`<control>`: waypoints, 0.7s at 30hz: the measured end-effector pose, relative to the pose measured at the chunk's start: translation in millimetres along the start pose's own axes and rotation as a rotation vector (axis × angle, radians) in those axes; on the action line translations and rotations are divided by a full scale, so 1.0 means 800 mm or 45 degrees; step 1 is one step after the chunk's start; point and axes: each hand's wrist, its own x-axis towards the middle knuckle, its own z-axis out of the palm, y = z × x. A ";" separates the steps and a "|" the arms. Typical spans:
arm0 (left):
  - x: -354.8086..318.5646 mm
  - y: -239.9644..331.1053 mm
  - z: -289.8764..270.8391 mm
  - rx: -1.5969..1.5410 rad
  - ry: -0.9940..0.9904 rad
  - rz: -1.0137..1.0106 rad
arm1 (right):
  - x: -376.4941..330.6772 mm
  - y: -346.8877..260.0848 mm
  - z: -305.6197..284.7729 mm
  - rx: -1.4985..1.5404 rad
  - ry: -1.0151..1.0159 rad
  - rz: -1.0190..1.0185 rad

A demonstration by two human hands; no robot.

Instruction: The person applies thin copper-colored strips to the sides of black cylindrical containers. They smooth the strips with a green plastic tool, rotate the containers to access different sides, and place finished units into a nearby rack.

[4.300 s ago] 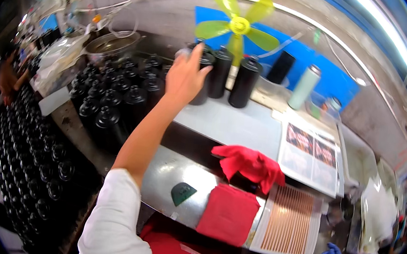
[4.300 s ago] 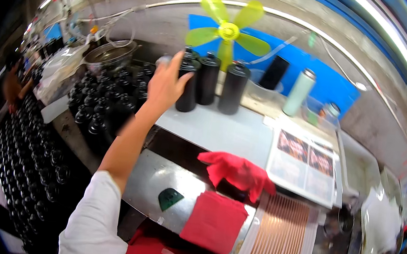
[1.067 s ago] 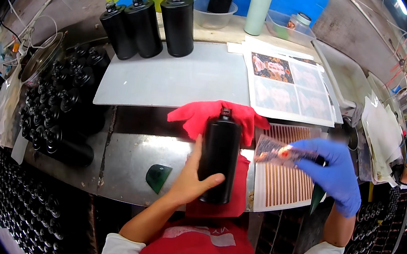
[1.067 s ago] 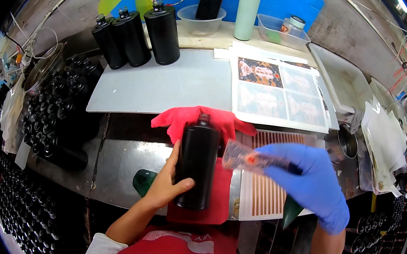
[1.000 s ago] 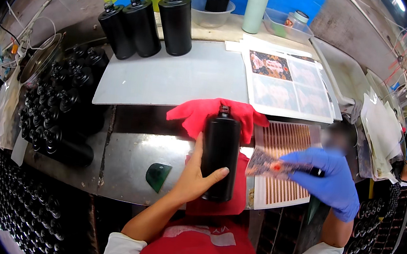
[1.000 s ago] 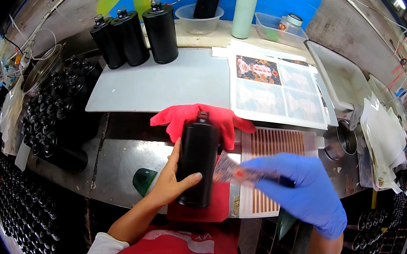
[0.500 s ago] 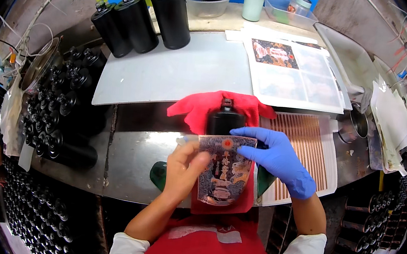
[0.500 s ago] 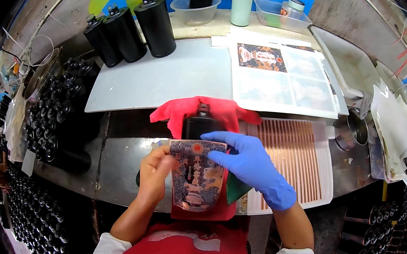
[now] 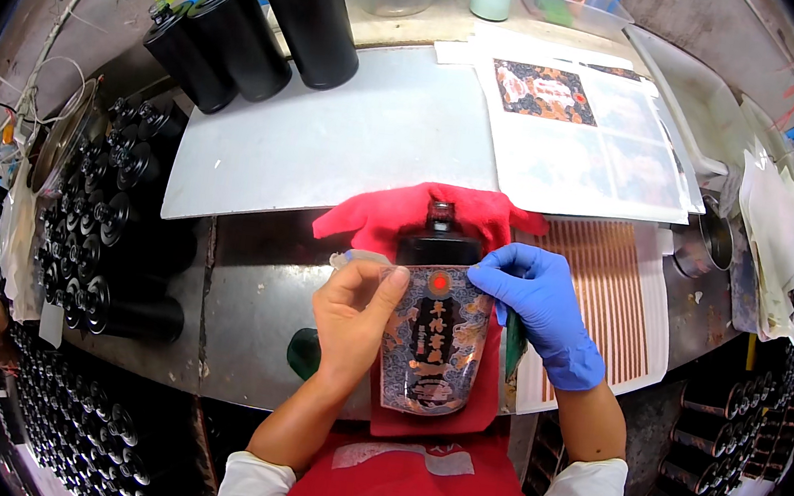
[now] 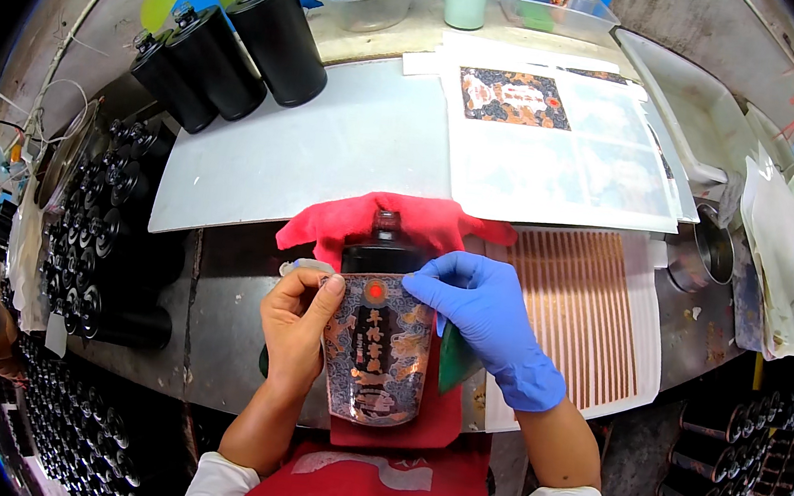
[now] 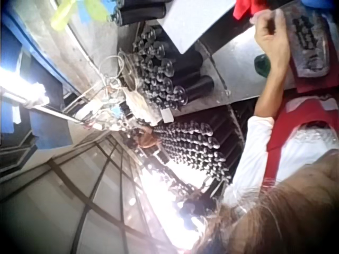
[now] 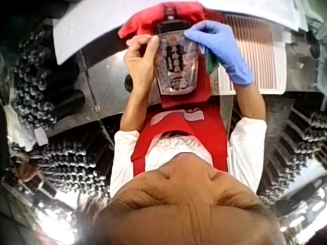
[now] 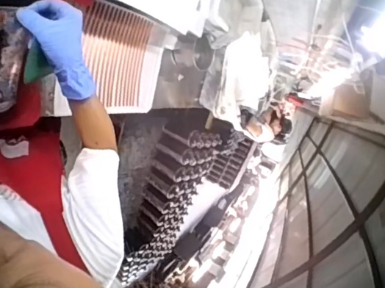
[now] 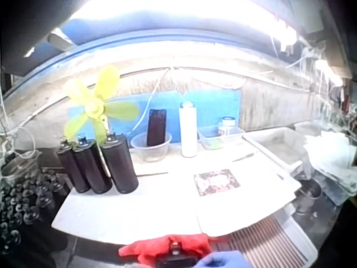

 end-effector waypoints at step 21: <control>-0.023 -0.014 -0.019 0.089 -0.196 0.169 | -0.010 0.032 -0.004 0.269 0.061 0.080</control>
